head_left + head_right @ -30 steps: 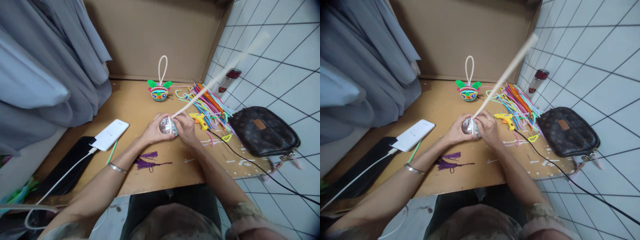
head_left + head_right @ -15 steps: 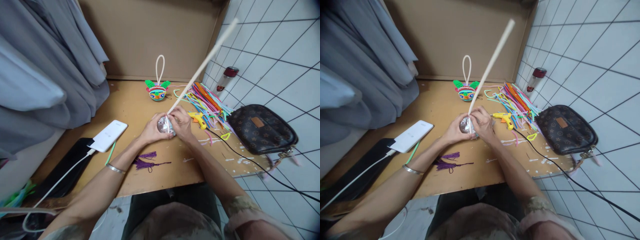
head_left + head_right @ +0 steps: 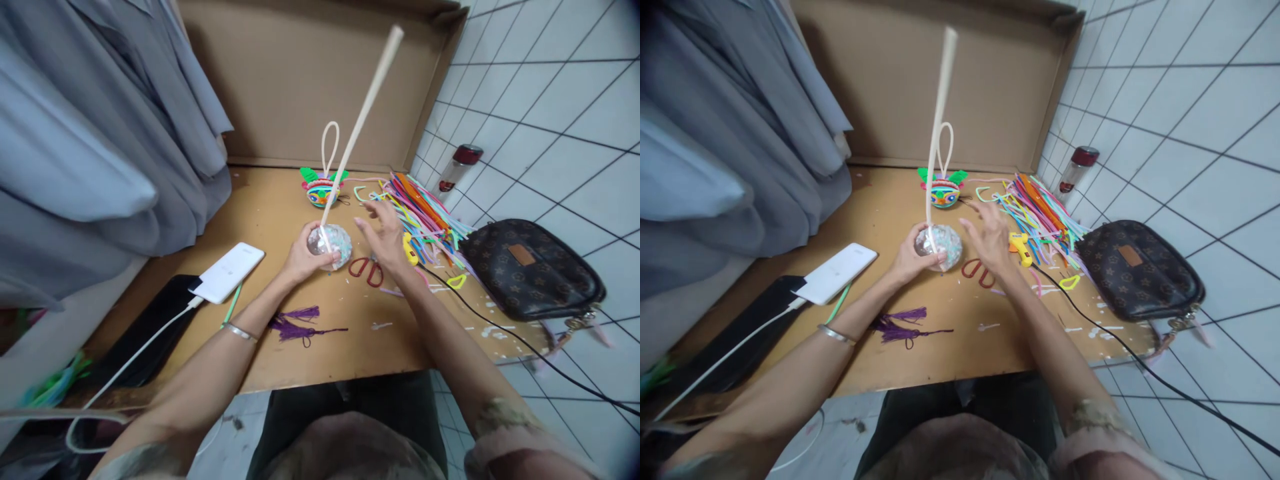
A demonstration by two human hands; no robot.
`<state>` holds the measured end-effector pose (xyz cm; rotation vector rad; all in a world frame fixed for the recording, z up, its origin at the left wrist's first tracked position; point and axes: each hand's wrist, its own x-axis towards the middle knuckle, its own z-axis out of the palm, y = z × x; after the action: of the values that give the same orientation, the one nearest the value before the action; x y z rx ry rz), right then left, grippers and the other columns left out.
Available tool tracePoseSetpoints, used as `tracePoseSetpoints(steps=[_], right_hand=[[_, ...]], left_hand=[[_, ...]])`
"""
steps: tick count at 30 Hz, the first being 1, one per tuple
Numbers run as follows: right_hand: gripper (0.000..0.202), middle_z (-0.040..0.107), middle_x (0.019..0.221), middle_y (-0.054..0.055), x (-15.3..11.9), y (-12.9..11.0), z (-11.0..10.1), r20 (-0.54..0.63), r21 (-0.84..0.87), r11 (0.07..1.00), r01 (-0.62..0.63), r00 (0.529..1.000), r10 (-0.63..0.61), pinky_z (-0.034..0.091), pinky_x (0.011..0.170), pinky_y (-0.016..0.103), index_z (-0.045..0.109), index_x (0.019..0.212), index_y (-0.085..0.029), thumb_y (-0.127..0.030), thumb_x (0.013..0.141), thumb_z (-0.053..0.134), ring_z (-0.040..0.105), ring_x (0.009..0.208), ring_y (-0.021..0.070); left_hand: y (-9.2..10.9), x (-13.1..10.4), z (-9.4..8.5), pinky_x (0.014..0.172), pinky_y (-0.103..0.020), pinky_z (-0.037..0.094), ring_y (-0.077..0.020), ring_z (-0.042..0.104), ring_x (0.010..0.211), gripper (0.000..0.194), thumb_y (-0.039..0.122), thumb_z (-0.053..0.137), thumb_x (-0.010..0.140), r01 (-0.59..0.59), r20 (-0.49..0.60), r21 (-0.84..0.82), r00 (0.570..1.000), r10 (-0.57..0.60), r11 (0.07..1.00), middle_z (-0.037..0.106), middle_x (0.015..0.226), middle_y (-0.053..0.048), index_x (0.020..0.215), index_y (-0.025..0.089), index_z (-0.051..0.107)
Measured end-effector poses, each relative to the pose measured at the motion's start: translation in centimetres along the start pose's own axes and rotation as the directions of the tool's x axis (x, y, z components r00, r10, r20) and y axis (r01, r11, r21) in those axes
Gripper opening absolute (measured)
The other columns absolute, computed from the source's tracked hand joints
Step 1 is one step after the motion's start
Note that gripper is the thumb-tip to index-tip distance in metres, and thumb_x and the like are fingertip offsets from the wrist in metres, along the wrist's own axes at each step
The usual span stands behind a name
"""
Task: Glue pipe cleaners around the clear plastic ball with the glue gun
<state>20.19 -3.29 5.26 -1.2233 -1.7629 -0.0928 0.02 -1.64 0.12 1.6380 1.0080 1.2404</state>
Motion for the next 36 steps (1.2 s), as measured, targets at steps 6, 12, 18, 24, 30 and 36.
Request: tracePoseSetpoints(steps=[6,12,18,24,30,36], right_hand=[[0.056,0.064,0.116,0.028,-0.7,3.6,-1.8,0.095,-0.751,0.571,-0.331,0.801,0.590,0.048,0.090,0.051,0.059,0.120,-0.003,-0.050,0.090,0.057,0.061,0.111,0.0397],[0.068,0.065,0.118,0.030,-1.9,4.9,-2.7,0.094,-0.847,0.434,-0.306,0.718,0.689,0.053,0.082,0.045,0.064,0.119,-0.001,-0.060,0.085,0.059,0.068,0.102,0.0383],[0.057,0.072,0.106,0.025,-1.2,5.8,-2.8,0.135,-0.821,0.405,-0.402,0.553,0.822,0.052,0.081,0.040,0.073,0.108,-0.008,-0.056,0.083,0.057,0.070,0.104,0.0363],[0.052,0.073,0.099,0.023,-1.5,6.0,-3.1,-0.084,-0.665,0.482,-0.571,0.698,0.711,0.050,0.072,0.039,0.071,0.109,-0.009,-0.047,0.075,0.060,0.069,0.090,0.0351],[0.045,0.069,0.083,0.014,-1.0,4.3,-3.2,-0.186,-0.439,0.734,-0.519,0.851,0.491,0.044,0.068,0.035,0.067,0.097,-0.014,-0.050,0.074,0.054,0.061,0.075,0.0267],[0.030,0.060,0.071,0.003,-1.8,1.4,-1.6,-0.147,-0.309,0.910,-0.277,0.959,0.242,0.039,0.063,0.031,0.057,0.077,-0.021,-0.051,0.075,0.056,0.049,0.063,0.0181]], left_hand=[[-1.2,1.1,-1.1,0.102,-0.042,0.049,-0.0279,0.064,0.110,0.088,0.045,0.087,0.051,0.061,-0.155,-0.115,0.985,-0.079,0.991,0.066,0.116,-0.009,0.126,0.018,0.050],[-1.7,1.2,-0.6,0.101,-0.040,0.050,-0.0267,0.064,0.109,0.089,0.044,0.088,0.050,0.029,-0.110,-0.154,0.993,-0.046,0.988,0.066,0.117,-0.009,0.126,0.017,0.049],[-1.6,0.8,0.0,0.100,-0.039,0.051,-0.0253,0.065,0.107,0.087,0.042,0.089,0.053,0.016,-0.025,-0.161,0.999,-0.020,0.987,0.066,0.114,-0.008,0.126,0.018,0.049],[-1.5,0.5,0.1,0.102,-0.041,0.050,-0.0265,0.064,0.110,0.087,0.041,0.089,0.053,0.008,-0.007,-0.151,1.000,-0.009,0.989,0.065,0.117,-0.009,0.127,0.018,0.050],[-1.3,0.4,0.3,0.100,-0.042,0.050,-0.0271,0.064,0.107,0.087,0.041,0.090,0.051,0.022,0.005,-0.147,1.000,-0.021,0.989,0.065,0.114,-0.009,0.125,0.018,0.051],[-0.7,0.2,0.5,0.098,-0.040,0.050,-0.0258,0.064,0.107,0.085,0.038,0.089,0.052,-0.004,0.037,-0.134,0.999,0.009,0.991,0.064,0.121,-0.011,0.125,0.017,0.053]])
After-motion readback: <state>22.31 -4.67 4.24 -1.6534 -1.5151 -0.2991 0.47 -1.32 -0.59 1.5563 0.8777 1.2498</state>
